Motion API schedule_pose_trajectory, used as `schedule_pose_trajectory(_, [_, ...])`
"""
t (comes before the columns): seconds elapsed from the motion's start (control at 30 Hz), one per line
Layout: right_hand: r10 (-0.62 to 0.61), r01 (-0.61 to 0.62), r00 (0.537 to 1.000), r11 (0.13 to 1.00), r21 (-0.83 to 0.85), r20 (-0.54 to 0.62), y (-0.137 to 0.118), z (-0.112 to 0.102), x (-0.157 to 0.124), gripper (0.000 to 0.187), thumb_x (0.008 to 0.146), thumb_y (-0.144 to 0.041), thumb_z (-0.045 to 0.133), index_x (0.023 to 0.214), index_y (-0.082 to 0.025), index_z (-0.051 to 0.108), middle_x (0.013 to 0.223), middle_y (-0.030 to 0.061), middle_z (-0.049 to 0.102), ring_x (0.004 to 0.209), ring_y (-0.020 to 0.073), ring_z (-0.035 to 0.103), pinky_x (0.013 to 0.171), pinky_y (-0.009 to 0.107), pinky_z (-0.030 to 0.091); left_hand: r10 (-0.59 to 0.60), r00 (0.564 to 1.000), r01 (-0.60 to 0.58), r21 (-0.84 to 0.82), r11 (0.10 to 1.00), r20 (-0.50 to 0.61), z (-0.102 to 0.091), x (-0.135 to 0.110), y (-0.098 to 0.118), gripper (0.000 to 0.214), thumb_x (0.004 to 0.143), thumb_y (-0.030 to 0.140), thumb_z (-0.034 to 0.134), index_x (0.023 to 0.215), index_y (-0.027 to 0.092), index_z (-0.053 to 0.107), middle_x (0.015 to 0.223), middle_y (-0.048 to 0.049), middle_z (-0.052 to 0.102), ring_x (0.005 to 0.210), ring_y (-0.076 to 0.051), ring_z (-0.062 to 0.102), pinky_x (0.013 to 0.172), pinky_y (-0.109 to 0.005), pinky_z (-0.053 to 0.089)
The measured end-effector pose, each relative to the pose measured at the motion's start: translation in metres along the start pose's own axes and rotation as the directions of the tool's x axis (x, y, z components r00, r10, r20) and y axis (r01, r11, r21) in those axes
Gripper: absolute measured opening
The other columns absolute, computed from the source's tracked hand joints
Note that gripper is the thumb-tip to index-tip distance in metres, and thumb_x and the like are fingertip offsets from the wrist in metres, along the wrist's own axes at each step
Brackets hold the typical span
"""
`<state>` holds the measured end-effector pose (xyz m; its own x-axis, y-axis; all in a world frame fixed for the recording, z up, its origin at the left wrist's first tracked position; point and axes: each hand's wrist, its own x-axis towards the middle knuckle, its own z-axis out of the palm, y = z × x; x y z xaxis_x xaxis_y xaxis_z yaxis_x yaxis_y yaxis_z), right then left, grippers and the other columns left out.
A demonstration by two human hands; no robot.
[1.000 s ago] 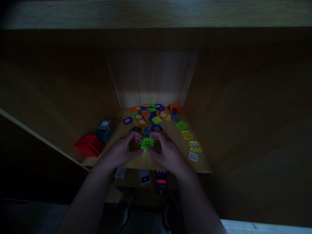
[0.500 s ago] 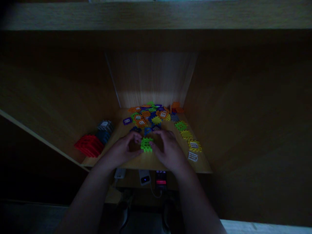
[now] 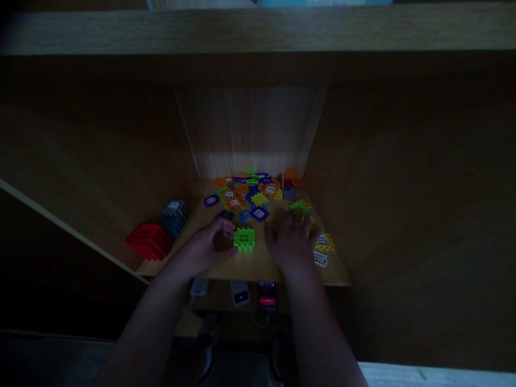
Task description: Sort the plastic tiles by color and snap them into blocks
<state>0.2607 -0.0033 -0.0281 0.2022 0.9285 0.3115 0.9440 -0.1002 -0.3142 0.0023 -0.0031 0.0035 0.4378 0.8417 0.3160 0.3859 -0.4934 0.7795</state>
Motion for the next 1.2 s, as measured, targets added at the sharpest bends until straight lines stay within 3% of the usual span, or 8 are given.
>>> schedule_pose_trajectory(0.17, [-0.025, 0.023, 0.996, 1.000, -0.020, -0.085, -0.011, -0.009, -0.006, 0.064, 0.107, -0.051, 0.052, 0.152, -0.006, 0.055, 0.159, 0.0334, 0.055, 0.156, 0.0555, 0.037, 0.120, 0.087, 0.022, 0.010, 1.000, -0.010, -0.001, 1.000, -0.011, 0.000, 0.000, 0.002, 0.041, 0.085, 0.017, 0.085, 0.119, 0.024, 0.062, 0.114, -0.0028, 0.073, 0.108, -0.021, 0.070, 0.101, -0.035, 0.056])
schedule_pose_trajectory(0.33, [-0.086, 0.085, 0.992, 0.996, -0.021, -0.095, -0.017, -0.020, -0.009, 0.044, 0.107, -0.040, 0.053, 0.141, -0.015, 0.065, 0.148, 0.0252, 0.065, 0.144, 0.0471, 0.052, 0.120, 0.078, 0.031, 0.005, 1.000, -0.006, -0.010, 1.000, -0.007, 0.000, 0.000, 0.003, 0.040, 0.085, 0.017, 0.084, 0.119, 0.024, 0.063, 0.114, -0.0028, 0.073, 0.108, -0.021, 0.069, 0.100, -0.034, 0.055])
schedule_pose_trajectory(0.57, [-0.010, 0.008, 0.999, 0.999, -0.033, -0.043, -0.016, -0.022, -0.009, 0.042, 0.108, -0.039, 0.052, 0.140, -0.017, 0.068, 0.162, 0.0199, 0.058, 0.154, 0.0445, 0.043, 0.124, 0.074, 0.027, -0.006, 1.000, 0.006, -0.003, 1.000, -0.001, 0.000, 0.000, 0.001, 0.040, 0.086, 0.021, 0.084, 0.120, 0.023, 0.063, 0.114, -0.0031, 0.073, 0.108, -0.021, 0.068, 0.100, -0.035, 0.055])
schedule_pose_trajectory(0.73, [-0.012, 0.011, 0.999, 0.999, -0.038, -0.033, -0.017, -0.026, -0.009, 0.036, 0.105, -0.037, 0.057, 0.128, -0.015, 0.072, 0.143, 0.0226, 0.070, 0.144, 0.0452, 0.051, 0.121, 0.074, 0.031, -0.004, 1.000, 0.004, -0.004, 1.000, 0.002, 0.000, 0.000, 0.000, 0.040, 0.087, 0.020, 0.083, 0.121, 0.024, 0.062, 0.115, -0.0024, 0.073, 0.109, -0.021, 0.069, 0.101, -0.035, 0.055])
schedule_pose_trajectory(1.0, [-0.056, 0.055, 0.998, 0.998, -0.036, -0.031, -0.019, -0.030, -0.012, 0.054, 0.103, -0.061, 0.061, 0.130, -0.016, 0.072, 0.133, 0.0239, 0.072, 0.125, 0.0474, 0.061, 0.108, 0.070, 0.044, 0.010, 1.000, -0.010, -0.006, 1.000, 0.007, 0.001, 0.000, -0.002, 0.041, 0.088, 0.020, 0.083, 0.122, 0.024, 0.062, 0.116, -0.0024, 0.073, 0.110, -0.021, 0.069, 0.102, -0.035, 0.055])
schedule_pose_trajectory(1.1, [-0.067, 0.067, 0.998, 0.997, -0.024, -0.021, -0.017, -0.030, -0.014, 0.045, 0.103, -0.051, 0.061, 0.131, -0.016, 0.071, 0.141, 0.0252, 0.066, 0.131, 0.0470, 0.059, 0.109, 0.069, 0.045, 0.009, 1.000, -0.009, -0.007, 1.000, 0.002, 0.001, 0.000, -0.003, 0.041, 0.087, 0.018, 0.084, 0.122, 0.024, 0.062, 0.116, -0.0025, 0.072, 0.109, -0.020, 0.069, 0.102, -0.034, 0.054])
schedule_pose_trajectory(1.2, [-0.123, 0.123, 0.992, 0.992, -0.002, -0.015, -0.016, -0.029, -0.015, 0.040, 0.101, -0.037, 0.062, 0.135, -0.018, 0.067, 0.161, 0.0232, 0.054, 0.150, 0.0460, 0.047, 0.120, 0.075, 0.034, 0.010, 1.000, -0.010, -0.015, 1.000, 0.001, 0.001, 0.000, -0.002, 0.041, 0.086, 0.018, 0.084, 0.120, 0.023, 0.062, 0.115, -0.0025, 0.072, 0.108, -0.020, 0.068, 0.100, -0.034, 0.054])
